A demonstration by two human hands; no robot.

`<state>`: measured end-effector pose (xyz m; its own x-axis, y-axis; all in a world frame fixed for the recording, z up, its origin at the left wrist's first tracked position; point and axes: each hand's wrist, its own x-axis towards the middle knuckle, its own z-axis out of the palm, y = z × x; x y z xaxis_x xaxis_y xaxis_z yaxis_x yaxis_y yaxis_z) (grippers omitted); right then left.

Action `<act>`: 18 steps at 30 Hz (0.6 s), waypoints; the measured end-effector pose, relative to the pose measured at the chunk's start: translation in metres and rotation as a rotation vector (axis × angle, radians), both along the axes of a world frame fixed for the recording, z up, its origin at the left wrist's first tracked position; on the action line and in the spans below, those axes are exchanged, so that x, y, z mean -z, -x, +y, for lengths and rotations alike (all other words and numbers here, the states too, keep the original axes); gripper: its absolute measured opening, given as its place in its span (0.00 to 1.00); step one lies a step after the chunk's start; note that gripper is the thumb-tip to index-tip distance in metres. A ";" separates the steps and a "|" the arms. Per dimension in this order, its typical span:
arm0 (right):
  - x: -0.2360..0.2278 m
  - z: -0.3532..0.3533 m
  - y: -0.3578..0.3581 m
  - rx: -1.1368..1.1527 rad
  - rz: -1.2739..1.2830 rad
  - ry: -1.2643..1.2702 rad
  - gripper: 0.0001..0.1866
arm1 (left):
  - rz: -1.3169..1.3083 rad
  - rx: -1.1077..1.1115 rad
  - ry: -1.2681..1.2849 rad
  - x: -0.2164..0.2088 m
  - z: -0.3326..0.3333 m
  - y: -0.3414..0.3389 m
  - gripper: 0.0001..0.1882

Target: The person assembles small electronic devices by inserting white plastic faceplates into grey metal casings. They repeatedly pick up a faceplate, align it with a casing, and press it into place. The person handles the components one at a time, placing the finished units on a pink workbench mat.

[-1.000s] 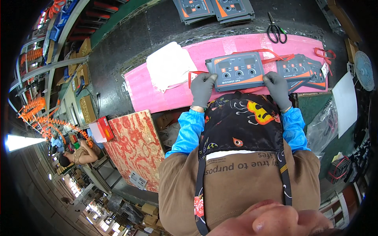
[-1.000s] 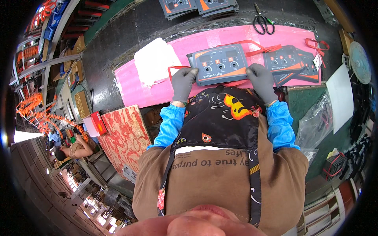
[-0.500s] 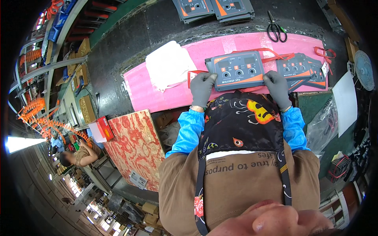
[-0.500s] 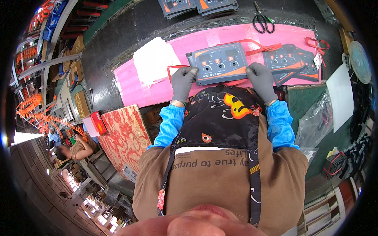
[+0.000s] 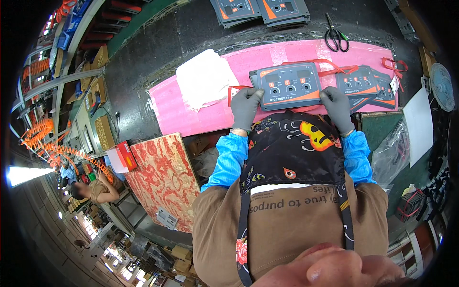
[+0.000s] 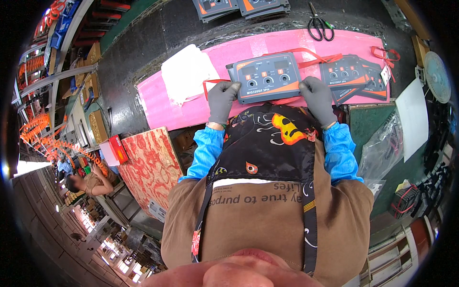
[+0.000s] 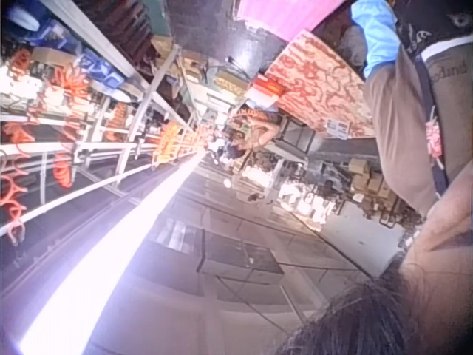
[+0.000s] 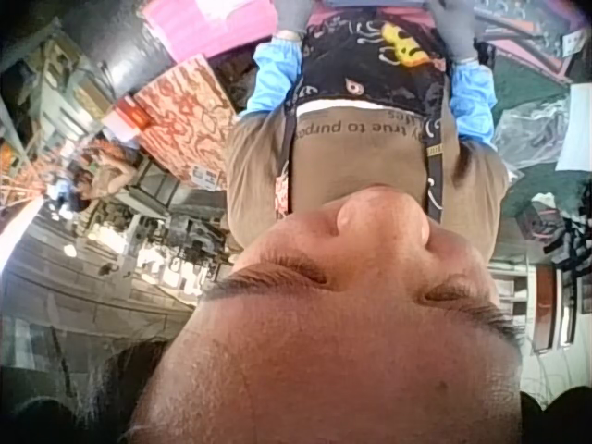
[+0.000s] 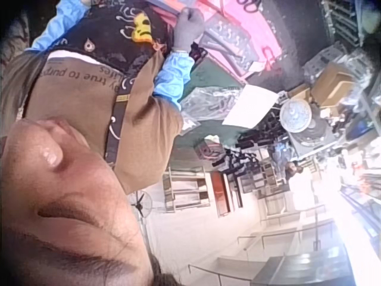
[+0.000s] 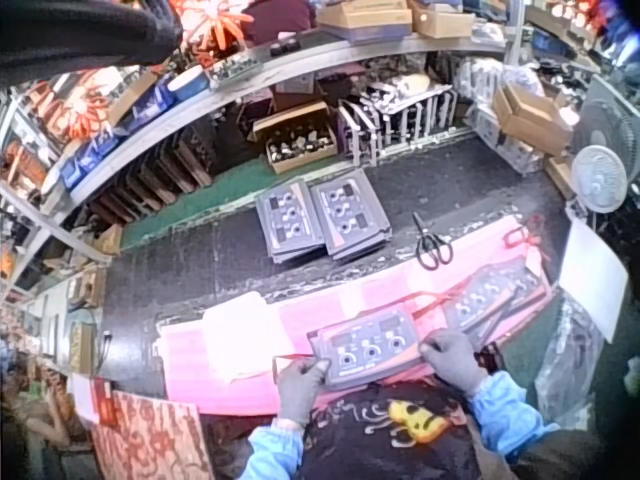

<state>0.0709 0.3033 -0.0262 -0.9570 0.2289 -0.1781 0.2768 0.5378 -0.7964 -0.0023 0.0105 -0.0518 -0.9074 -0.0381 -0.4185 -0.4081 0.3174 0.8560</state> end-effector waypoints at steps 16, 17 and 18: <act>-0.025 0.006 0.023 -0.456 -0.070 -0.730 0.07 | 0.162 0.761 0.819 -0.050 0.000 0.046 0.24; -0.027 0.008 0.027 -0.499 -0.145 -0.793 0.07 | 0.134 0.843 0.903 -0.062 0.004 0.053 0.24; -0.028 0.011 0.031 -0.511 -0.234 -0.847 0.07 | 0.104 0.923 0.988 -0.069 0.007 0.058 0.24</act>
